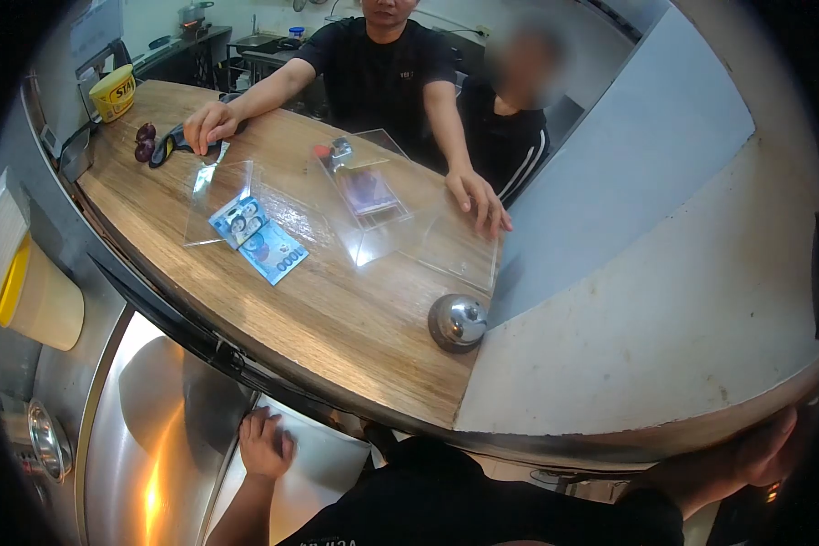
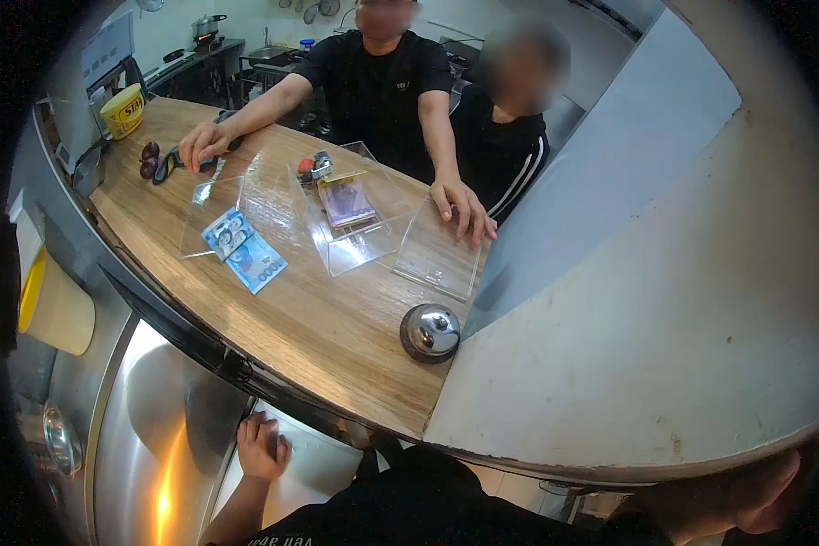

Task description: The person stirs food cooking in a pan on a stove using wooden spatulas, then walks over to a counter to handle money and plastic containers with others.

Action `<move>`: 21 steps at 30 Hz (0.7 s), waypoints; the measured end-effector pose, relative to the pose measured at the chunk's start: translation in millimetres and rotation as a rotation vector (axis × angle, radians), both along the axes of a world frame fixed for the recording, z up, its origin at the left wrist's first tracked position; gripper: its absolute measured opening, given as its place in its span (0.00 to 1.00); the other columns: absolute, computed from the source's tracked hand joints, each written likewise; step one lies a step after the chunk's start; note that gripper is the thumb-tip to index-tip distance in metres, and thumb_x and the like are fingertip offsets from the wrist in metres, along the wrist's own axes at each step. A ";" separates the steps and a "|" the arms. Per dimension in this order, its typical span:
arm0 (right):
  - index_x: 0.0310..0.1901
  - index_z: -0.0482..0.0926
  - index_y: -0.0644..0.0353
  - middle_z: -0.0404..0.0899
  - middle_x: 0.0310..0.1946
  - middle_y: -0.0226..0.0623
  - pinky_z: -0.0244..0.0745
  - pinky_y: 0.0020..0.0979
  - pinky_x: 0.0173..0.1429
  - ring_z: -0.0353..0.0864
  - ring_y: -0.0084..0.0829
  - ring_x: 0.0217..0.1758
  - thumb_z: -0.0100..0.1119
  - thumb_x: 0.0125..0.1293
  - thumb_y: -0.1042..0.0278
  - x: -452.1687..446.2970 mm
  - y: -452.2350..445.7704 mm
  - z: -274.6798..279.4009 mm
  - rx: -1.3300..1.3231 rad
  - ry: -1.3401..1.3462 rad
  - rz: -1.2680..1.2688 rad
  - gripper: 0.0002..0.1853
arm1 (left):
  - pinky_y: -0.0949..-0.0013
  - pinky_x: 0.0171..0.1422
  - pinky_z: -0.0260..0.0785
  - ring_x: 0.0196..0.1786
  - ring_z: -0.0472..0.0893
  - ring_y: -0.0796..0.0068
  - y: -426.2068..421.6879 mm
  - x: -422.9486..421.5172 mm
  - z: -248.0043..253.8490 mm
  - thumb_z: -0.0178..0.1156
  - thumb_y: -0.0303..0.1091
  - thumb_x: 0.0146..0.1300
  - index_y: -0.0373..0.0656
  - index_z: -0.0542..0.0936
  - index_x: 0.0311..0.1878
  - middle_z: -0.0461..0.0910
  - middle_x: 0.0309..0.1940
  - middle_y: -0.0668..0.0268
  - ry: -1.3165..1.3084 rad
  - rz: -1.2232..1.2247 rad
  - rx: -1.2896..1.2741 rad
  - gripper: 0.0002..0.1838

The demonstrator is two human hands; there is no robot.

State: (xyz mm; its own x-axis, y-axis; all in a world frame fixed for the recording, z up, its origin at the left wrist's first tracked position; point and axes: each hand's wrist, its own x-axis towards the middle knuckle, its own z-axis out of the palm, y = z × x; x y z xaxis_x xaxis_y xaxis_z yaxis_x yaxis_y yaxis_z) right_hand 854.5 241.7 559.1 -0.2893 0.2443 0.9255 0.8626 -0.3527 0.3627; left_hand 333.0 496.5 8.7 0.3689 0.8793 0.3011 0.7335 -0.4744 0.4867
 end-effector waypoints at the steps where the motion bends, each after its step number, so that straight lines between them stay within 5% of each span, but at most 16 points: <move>1: 0.75 0.76 0.80 0.82 0.71 0.62 0.75 0.44 0.79 0.82 0.49 0.73 0.58 0.87 0.58 -0.1 -0.1 0.3 0.000 -0.002 0.004 0.30 | 0.36 0.75 0.69 0.67 0.78 0.38 0.5 0.1 0.5 0.67 0.39 0.61 0.45 0.83 0.59 0.80 0.66 0.49 0.000 -0.001 0.003 0.23; 21: 0.75 0.75 0.82 0.82 0.72 0.63 0.74 0.44 0.80 0.82 0.50 0.74 0.58 0.87 0.61 6.6 -1.5 3.5 -0.038 0.008 0.074 0.30 | 0.37 0.74 0.70 0.67 0.79 0.39 -0.9 2.8 10.0 0.67 0.40 0.63 0.45 0.83 0.58 0.81 0.64 0.50 0.008 0.003 -0.007 0.21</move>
